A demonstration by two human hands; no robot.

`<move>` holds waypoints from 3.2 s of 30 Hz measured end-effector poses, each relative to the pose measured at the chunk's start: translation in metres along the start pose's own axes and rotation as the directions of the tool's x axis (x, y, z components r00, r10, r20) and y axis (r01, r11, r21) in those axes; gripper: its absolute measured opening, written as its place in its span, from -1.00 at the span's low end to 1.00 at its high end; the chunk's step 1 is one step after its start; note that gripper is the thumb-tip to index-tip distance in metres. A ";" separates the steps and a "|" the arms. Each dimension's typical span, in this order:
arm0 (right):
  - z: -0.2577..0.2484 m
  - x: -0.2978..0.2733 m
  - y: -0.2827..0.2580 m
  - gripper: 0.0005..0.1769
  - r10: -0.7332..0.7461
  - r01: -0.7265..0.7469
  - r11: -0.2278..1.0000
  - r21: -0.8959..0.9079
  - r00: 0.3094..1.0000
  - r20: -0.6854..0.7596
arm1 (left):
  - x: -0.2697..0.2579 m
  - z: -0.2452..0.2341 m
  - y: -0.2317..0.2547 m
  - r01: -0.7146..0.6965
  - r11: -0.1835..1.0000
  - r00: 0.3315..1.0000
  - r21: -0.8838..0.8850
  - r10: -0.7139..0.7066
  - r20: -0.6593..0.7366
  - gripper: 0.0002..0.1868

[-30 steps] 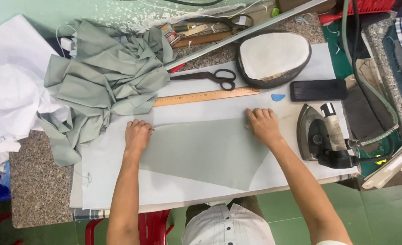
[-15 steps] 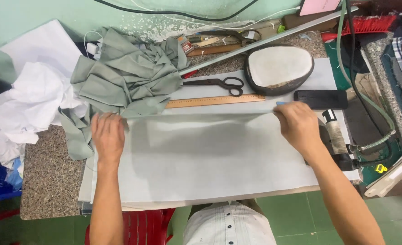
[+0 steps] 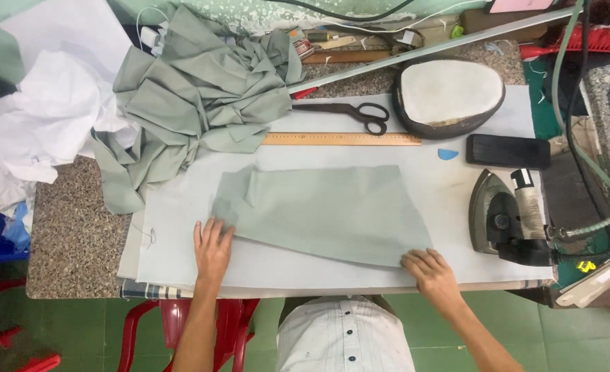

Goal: The person irons a piece of light green fabric on a work table, folds it, and then uses a ruler and chalk to mark a cutting line. They then use scissors to cut the fabric along the marked line.

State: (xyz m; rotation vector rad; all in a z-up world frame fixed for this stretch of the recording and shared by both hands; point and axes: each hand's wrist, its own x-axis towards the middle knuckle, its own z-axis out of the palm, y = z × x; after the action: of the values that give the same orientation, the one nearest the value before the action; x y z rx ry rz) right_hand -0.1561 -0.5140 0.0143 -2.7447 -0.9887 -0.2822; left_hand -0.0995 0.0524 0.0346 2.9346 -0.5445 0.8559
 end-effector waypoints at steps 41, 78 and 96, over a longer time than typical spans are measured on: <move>-0.154 0.151 0.016 -0.31 0.765 -0.909 0.412 -0.054 0.314 0.562 | 0.053 0.029 0.210 0.246 0.948 0.722 -0.201 -0.041 0.691 -0.30; -0.143 0.100 0.124 -0.25 0.810 -0.967 0.239 -0.083 0.152 0.567 | 0.022 0.017 0.089 0.473 0.876 0.881 -0.093 -0.466 0.087 -0.43; -0.108 0.088 0.164 -0.31 0.865 -0.949 0.314 -0.020 0.277 0.419 | 0.012 0.067 0.082 0.422 0.885 0.829 0.196 -0.465 0.312 -0.33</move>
State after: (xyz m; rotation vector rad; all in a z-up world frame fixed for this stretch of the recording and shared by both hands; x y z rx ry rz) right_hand 0.0042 -0.6129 0.1186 -2.6266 0.6722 0.5383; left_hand -0.0840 -0.0366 -0.0207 3.1300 0.2060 0.3189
